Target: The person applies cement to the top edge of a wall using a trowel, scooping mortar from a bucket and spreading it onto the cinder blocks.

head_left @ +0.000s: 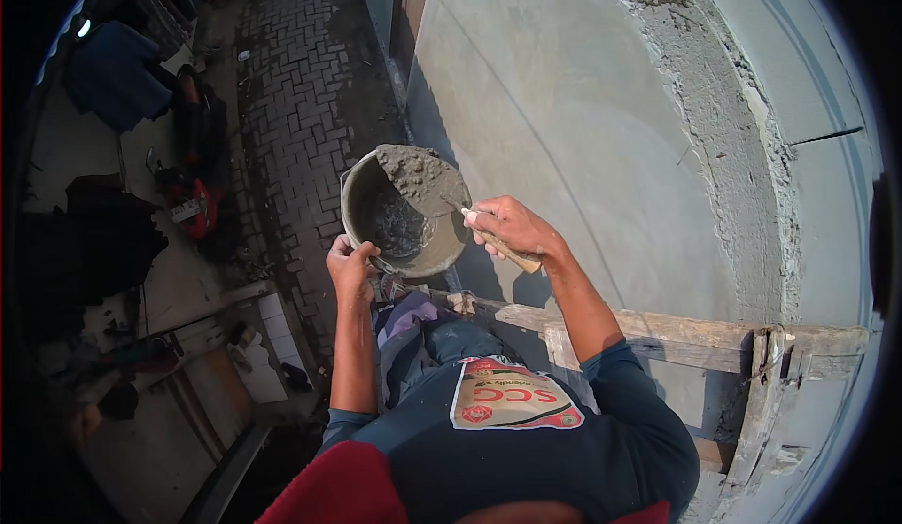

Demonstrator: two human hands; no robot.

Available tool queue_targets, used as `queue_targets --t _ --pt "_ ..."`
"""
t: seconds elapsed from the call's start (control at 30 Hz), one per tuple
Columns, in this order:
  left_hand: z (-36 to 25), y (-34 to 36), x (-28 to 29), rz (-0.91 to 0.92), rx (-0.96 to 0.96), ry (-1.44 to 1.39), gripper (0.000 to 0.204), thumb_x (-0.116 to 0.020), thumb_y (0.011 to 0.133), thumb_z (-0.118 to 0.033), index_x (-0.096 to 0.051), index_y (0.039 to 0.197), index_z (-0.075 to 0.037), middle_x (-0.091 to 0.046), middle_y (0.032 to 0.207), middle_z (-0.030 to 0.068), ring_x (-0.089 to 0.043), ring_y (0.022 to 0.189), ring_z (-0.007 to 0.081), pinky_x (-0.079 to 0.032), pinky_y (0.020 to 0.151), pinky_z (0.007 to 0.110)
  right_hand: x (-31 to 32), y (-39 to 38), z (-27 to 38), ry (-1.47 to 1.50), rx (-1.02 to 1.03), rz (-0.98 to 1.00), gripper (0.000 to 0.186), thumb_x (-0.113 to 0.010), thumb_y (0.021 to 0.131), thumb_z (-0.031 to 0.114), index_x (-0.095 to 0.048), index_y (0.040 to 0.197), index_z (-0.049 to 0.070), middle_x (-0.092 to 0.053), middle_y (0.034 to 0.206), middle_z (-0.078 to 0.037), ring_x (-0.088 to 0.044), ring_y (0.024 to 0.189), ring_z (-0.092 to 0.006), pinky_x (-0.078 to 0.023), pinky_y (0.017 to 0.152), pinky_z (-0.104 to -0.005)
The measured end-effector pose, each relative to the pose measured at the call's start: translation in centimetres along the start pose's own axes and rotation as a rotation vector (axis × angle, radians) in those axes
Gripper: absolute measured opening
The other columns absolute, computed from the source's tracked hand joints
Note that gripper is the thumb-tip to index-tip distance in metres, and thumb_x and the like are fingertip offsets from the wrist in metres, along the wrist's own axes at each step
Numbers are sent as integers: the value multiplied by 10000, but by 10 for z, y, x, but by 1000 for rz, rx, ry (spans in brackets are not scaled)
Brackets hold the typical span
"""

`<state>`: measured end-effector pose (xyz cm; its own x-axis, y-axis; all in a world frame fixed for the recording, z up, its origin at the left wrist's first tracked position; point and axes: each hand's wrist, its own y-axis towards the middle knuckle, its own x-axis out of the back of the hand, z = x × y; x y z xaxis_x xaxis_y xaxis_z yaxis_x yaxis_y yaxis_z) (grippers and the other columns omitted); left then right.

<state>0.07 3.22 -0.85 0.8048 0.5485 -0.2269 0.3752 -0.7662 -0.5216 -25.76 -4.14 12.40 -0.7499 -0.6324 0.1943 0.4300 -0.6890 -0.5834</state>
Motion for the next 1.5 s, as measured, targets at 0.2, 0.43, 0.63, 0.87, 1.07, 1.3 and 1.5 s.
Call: queue_targets --t 0.2,0.43,0.63,0.87,1.07,1.3,1.5 --pt "-9 -4 -3 -12 -11 0 190 -630 659 15 -570 820 -66 -588 695 4 -457 492 46 -365 417 189 4 -2 18 11 13 4 299 -510 987 260 -612 971 -21 -588 720 -42 -540 527 -83 -451 445 -237" --pt "-5 5 7 -30 -2 -3 173 -608 670 17 -560 816 -62 -574 682 0 -469 470 65 -396 370 207 20 -10 49 219 65 161 317 -493 996 275 -588 1019 -27 -574 726 -43 -535 515 -82 -447 410 -216" --pt "-1 7 25 -49 -11 -34 194 -615 649 32 -541 803 -61 -544 670 -8 -446 461 62 -358 371 200 93 9 93 737 279 425 376 -425 1028 296 -533 1065 -62 -547 757 -67 -500 457 -86 -436 342 -216" --pt "0 -8 47 -125 56 -8 196 -587 648 43 -541 816 -46 -589 695 20 -484 470 77 -382 375 202 253 -49 18 1166 907 299 375 -275 1056 302 -388 1148 -44 -467 778 -79 -490 511 -129 -500 405 -282" --pt "23 8 55 -95 86 79 174 -603 638 22 -531 769 -68 -520 628 -6 -443 449 79 -355 370 208 148 -192 22 749 797 -405 407 -333 1043 364 -440 1112 -23 -482 740 -64 -490 480 -111 -481 396 -248" --pt "11 12 -18 68 -52 269 172 -613 640 22 -557 784 -55 -564 670 5 -497 527 85 -331 418 222 75 -86 -10 -277 6 -554 317 -565 953 327 -617 889 20 -604 717 -62 -581 566 -147 -479 522 -283" --pt "0 -2 -67 165 -364 518 489 -666 613 -43 -633 1082 90 -638 1195 180 -617 1092 287 -451 952 323 14 33 -48 -1113 13 -492 240 -585 880 198 -687 830 -13 -668 834 -247 -668 791 -410 -537 701 -464"
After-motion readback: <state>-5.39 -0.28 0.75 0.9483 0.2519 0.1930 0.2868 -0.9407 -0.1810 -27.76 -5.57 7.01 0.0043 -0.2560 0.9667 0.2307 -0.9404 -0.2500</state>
